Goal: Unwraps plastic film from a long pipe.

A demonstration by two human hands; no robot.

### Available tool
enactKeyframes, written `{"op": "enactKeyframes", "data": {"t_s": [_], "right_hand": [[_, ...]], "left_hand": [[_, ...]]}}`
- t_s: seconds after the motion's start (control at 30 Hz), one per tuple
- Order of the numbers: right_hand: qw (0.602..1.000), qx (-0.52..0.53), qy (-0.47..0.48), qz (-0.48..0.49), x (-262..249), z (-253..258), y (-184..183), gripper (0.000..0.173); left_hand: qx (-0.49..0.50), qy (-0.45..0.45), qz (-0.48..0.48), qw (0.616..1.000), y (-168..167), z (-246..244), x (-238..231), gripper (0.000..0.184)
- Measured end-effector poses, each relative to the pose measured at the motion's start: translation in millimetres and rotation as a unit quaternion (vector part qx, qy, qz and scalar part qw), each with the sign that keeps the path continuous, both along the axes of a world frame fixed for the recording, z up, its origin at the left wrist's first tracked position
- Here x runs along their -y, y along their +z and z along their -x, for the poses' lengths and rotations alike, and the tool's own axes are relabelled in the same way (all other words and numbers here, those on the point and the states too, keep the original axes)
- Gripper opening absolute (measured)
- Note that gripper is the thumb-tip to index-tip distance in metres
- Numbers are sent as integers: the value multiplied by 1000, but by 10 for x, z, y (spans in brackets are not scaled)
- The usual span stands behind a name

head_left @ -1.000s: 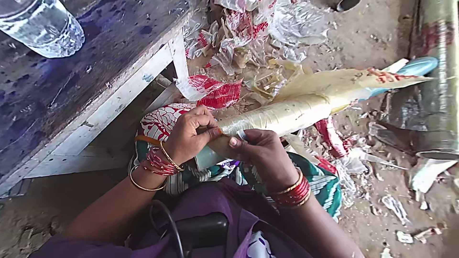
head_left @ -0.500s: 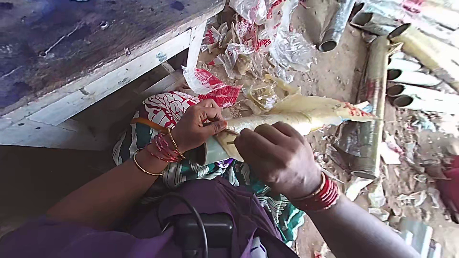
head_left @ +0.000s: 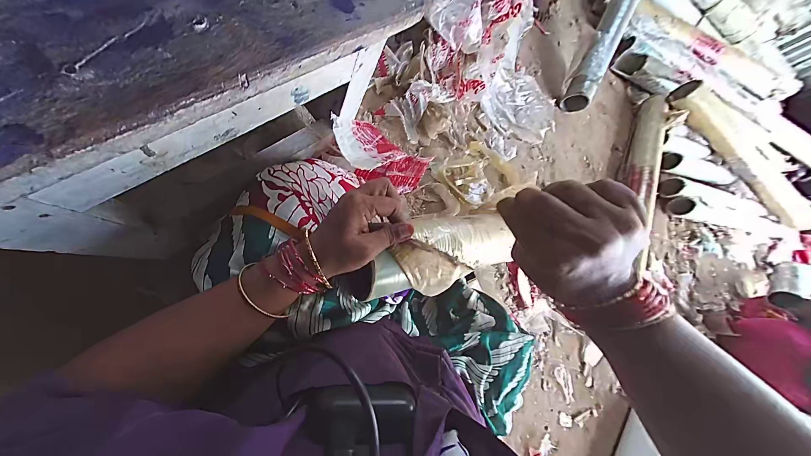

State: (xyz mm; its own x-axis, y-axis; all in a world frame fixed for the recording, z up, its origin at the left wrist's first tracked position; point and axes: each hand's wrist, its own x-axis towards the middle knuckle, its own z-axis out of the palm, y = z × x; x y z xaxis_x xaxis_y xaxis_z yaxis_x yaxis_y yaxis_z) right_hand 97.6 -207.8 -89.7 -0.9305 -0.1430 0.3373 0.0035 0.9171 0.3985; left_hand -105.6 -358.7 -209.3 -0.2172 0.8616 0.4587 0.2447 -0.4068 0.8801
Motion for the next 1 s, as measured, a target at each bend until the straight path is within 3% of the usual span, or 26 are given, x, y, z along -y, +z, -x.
{"op": "enactKeyframes", "data": {"t_s": [0.13,0.23,0.33,0.43,0.5,0.6,0.63,0.67,0.7,0.77,0.83,0.93,1.0], "right_hand": [[994,-9,108,32,555,116,-65,22],[992,0,124,31,548,204,-270,25],[998,42,23,37,150,99,-358,21],[976,29,-137,168,-108,-117,-257,20],[913,-4,-223,342,57,-211,-153,17],[736,-40,-251,627,398,-185,-168,13],[694,-45,-250,674,499,-156,-214,15],[681,-43,-253,686,589,-129,-271,20],[695,-33,-256,672,666,-102,-322,28],[776,-36,-251,578,791,-55,-452,39],[833,-84,-229,497,862,12,-557,24],[829,-102,-202,511,894,44,-551,26],[803,-126,-186,552,902,22,-564,24]], "left_hand": [[7,-11,4,1000,11,-2,-36,17],[19,-22,-16,999,-20,-3,-24,18],[25,-23,-18,999,-18,11,11,18],[25,-44,-30,998,-6,34,-10,19],[29,-91,-44,994,-15,50,-17,24],[-8,-140,-48,989,-17,103,-47,34],[-13,-141,-46,989,-15,100,-45,31],[-12,-139,-41,989,-18,87,-34,26],[-4,-136,-38,990,-28,78,-22,20],[32,-142,-38,989,-49,75,-1,12],[66,-158,-40,984,-52,92,-10,12],[96,-197,-45,975,-51,124,-18,14],[112,-214,-42,969,-47,125,4,13]]}}
